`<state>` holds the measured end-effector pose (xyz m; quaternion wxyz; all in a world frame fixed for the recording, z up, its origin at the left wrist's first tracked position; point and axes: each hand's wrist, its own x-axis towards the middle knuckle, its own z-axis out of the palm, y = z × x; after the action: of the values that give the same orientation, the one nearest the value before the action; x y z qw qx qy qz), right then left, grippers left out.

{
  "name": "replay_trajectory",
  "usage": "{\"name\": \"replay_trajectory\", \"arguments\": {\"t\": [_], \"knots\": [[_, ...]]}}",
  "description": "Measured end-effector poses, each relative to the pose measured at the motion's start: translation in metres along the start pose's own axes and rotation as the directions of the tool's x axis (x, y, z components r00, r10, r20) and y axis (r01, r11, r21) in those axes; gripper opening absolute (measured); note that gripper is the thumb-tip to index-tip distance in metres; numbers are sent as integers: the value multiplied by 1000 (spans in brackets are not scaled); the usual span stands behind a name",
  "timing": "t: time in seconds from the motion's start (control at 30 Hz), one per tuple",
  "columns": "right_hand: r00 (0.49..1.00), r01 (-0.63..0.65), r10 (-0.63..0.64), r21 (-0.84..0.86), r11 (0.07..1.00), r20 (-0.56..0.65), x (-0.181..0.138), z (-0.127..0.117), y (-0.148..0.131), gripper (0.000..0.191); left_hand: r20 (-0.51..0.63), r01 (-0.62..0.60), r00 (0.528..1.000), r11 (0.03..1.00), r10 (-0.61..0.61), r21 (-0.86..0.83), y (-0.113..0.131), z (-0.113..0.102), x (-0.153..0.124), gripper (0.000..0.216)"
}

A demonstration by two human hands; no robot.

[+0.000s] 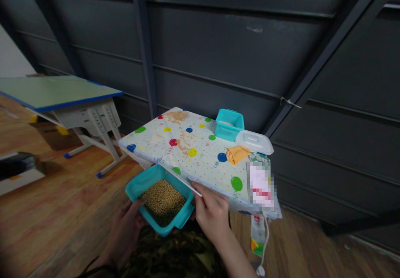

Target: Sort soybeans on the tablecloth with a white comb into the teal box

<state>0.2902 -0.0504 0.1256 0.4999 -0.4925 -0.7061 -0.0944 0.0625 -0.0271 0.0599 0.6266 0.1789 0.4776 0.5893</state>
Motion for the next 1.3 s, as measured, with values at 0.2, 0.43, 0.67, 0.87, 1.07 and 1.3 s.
{"name": "replay_trajectory", "arguments": {"t": [0.2,0.43,0.67,0.87,1.07,1.3], "knots": [[976,-188,171,-123,974,-137,3,2,20,22,8,2,1000,1000,-2,-4,1,0,0,35],[931,-364,360,-73,929,-68,12,0,35,34,15,-11,1000,1000,11,-8,-5,-4,2,34],[856,-516,512,63,854,67,54,5,88,38,-12,-29,1000,1000,29,10,-8,-3,4,34],[828,-553,556,270,788,72,87,15,132,38,-31,-24,999,1000,24,19,-12,-6,8,29],[849,-511,527,302,805,32,78,33,118,37,-24,-29,999,1000,29,7,-14,-10,10,31],[891,-449,452,208,869,39,77,68,101,32,-40,-30,999,999,31,18,-11,-6,7,31]]}}
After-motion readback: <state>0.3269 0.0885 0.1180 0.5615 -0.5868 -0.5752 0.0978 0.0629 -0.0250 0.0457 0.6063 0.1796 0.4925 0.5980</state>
